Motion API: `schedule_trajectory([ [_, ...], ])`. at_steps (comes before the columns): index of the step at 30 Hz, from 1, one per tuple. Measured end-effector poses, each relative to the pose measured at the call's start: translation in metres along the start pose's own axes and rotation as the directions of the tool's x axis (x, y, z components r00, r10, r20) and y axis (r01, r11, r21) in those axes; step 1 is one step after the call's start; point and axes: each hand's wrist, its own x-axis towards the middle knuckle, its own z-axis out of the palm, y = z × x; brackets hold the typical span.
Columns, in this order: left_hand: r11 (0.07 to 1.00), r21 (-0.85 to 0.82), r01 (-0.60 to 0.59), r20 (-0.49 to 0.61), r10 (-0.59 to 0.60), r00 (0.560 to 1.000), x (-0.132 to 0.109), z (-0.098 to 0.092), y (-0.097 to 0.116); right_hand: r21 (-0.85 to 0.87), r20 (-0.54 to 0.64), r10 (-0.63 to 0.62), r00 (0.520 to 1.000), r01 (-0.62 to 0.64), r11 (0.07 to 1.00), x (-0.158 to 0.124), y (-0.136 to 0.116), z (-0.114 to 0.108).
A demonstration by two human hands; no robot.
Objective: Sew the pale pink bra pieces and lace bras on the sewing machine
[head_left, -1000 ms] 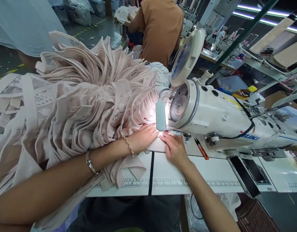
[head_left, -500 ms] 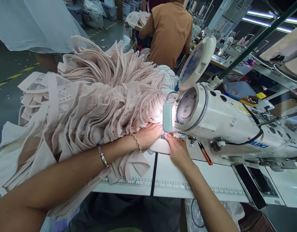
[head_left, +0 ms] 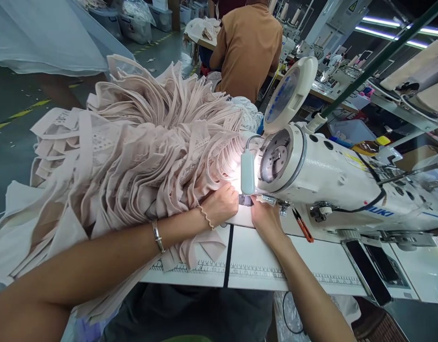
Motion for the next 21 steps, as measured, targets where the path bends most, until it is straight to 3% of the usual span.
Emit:
schedule_trajectory([
  [4,0.988,-0.113,0.105,0.050,-0.100,0.994,0.004,0.000,-0.006,-0.052,-0.005,0.022,1.000,-0.022,0.998,-0.002,-0.002,0.001],
  [8,0.940,-0.299,0.164,0.131,-0.130,0.983,0.006,0.007,-0.016,-0.076,0.015,-0.052,0.999,0.053,0.996,-0.010,0.000,0.004],
  [11,0.933,-0.323,0.159,0.149,-0.116,0.982,0.006,0.010,-0.019,-0.113,-0.034,-0.106,0.994,0.102,0.988,-0.013,0.002,0.006],
  [16,0.931,-0.328,0.158,0.184,-0.101,0.978,0.006,0.009,-0.018,-0.206,-0.062,-0.069,0.996,0.055,0.977,-0.014,-0.001,0.004],
  [21,0.927,-0.350,0.136,0.152,-0.087,0.985,0.006,0.010,-0.018,-0.122,-0.044,-0.064,0.997,0.059,0.991,-0.015,0.000,0.003],
])
